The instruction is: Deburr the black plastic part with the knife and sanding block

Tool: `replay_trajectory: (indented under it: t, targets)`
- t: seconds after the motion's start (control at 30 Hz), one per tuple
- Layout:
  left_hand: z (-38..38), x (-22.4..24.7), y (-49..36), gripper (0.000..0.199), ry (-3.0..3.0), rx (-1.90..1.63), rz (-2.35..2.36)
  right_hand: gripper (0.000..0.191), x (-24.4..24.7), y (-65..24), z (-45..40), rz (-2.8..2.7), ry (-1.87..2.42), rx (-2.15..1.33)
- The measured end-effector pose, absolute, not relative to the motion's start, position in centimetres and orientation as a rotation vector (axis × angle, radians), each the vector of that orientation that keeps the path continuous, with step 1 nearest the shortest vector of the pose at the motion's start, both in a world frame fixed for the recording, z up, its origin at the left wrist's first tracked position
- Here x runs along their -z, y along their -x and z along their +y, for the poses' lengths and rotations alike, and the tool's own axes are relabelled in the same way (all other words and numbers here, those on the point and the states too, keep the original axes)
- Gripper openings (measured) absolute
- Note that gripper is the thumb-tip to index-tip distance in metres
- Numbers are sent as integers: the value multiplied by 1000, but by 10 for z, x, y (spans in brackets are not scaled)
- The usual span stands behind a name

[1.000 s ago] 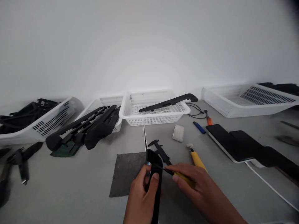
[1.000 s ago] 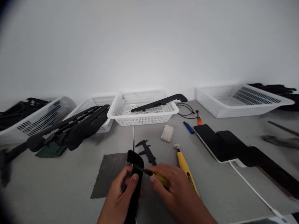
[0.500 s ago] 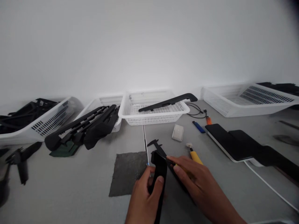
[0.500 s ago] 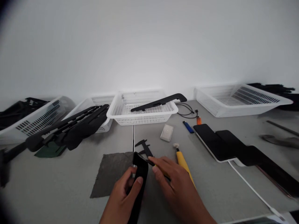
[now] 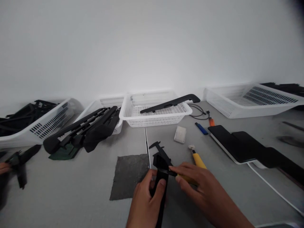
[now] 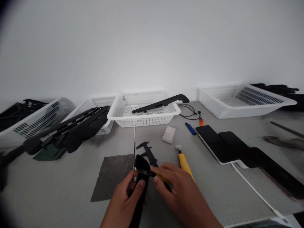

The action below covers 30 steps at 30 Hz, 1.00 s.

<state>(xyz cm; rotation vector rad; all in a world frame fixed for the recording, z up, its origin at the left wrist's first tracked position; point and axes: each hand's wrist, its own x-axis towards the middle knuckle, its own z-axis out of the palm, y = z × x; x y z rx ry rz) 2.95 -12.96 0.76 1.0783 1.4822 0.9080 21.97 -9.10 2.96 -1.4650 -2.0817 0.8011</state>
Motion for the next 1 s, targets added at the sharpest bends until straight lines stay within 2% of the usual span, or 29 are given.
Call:
replay_trajectory:
  t: [0.2, 0.57, 0.83, 1.0]
  targets:
    - [-132, -4, -33, 30, -1114, -886, 1552, 33, -32, -224, -91, -2089, 1525, -747]
    - [-135, 2, -31, 23, -1364, -636, 1653, 33, -30, -234, -91, -2141, 1579, -728]
    - [-135, 16, -29, 18, -1403, -752, 1621, 32, -26, -231, -91, -2152, 1499, -738]
    - [-133, 24, -31, 28, -1255, -840, 1443, 30, -27, -229, -85, -2038, 1438, -691]
